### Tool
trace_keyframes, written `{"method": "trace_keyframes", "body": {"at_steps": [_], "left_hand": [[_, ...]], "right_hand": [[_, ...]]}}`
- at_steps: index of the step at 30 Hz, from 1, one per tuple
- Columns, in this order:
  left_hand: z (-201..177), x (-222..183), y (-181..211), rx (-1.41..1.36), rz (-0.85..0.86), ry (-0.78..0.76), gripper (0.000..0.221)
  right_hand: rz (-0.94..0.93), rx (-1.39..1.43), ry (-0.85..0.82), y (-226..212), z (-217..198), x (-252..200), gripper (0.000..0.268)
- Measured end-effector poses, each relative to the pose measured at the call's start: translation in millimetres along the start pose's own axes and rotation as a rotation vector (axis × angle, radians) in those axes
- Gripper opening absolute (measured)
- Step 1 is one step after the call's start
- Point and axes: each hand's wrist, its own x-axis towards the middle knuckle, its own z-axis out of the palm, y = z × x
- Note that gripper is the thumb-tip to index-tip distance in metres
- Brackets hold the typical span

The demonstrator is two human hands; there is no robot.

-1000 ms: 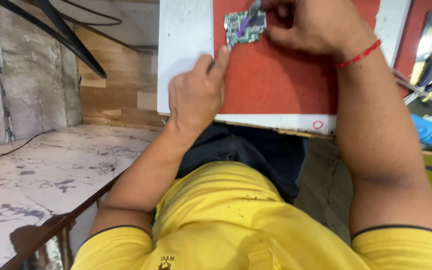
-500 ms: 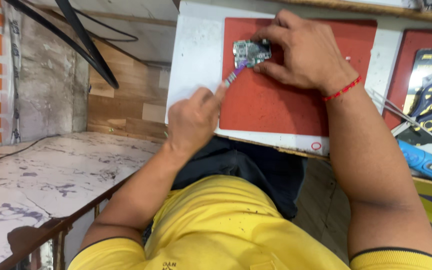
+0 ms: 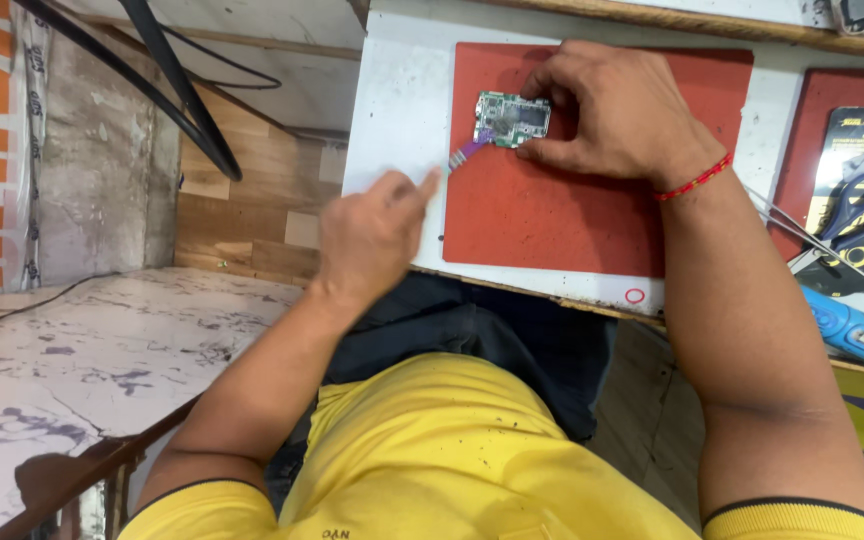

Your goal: The person cleans a small electronic circuit board on a red mat using a toothbrush. They scrub the board's surface and then use a hot air gun to blow away debris from the components.

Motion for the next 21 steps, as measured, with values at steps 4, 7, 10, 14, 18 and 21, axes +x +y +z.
{"method": "trace_keyframes", "body": {"at_steps": [4, 7, 10, 14, 18, 21], "left_hand": [[-1, 3, -11, -0.002, 0.029, -0.009, 0.034], [-2, 1, -7, -0.173, -0.043, 0.042, 0.032], [-5, 23, -20, -0.470, -0.213, 0.180, 0.023], [-7, 55, -25, -0.394, -0.205, 0.230, 0.020], [17, 125, -46, -0.253, -0.142, 0.350, 0.019], [45, 166, -71, -0.096, -0.020, 0.510, 0.029]], "right_hand": [[0.035, -0.001, 0.004, 0, 6, -4, 0.041], [0.017, -0.011, 0.016, 2, 4, -2, 0.043], [0.006, 0.005, 0.037, 0, 4, -1, 0.041], [0.000, -0.020, 0.076, -8, 4, 1, 0.040], [-0.014, -0.065, 0.122, -16, 6, 4, 0.040], [0.014, -0.035, 0.112, -18, 7, 3, 0.042]]}}
